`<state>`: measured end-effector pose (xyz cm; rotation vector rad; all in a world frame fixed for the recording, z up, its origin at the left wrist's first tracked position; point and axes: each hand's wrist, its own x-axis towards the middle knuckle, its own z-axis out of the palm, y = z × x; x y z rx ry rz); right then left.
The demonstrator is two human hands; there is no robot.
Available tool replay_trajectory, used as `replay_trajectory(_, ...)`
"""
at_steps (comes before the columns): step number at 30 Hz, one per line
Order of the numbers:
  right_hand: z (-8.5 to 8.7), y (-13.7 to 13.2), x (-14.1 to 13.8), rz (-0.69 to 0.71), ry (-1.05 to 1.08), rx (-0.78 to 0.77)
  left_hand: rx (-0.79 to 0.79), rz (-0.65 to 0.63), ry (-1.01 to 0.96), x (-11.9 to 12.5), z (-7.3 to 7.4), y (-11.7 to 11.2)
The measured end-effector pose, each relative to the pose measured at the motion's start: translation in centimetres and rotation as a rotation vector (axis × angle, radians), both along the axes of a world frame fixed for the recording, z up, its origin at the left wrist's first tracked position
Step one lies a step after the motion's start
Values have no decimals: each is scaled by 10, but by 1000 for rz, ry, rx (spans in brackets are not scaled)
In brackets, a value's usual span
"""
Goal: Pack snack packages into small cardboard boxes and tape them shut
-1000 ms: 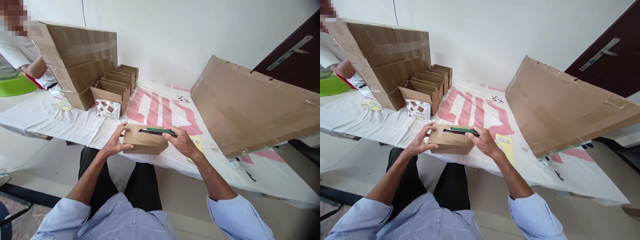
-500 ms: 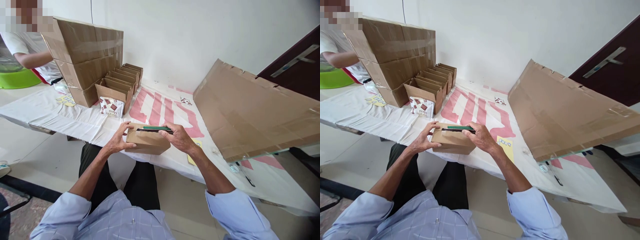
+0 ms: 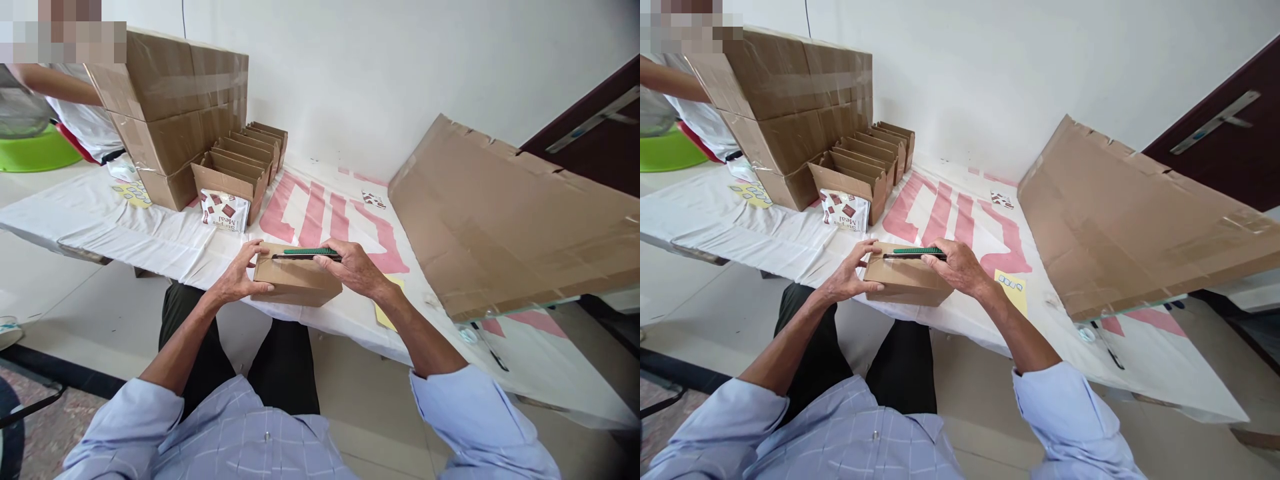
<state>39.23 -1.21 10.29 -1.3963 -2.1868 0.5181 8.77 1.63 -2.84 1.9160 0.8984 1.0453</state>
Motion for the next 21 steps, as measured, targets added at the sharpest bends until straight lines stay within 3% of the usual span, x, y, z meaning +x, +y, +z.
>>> replay_trajectory(11,23,7,0,30,-204,2,21,9,-4,1,-1,0)
replay_trajectory(21,47,16,-20,75,-402,-3,28,11,25,-2,-1,0)
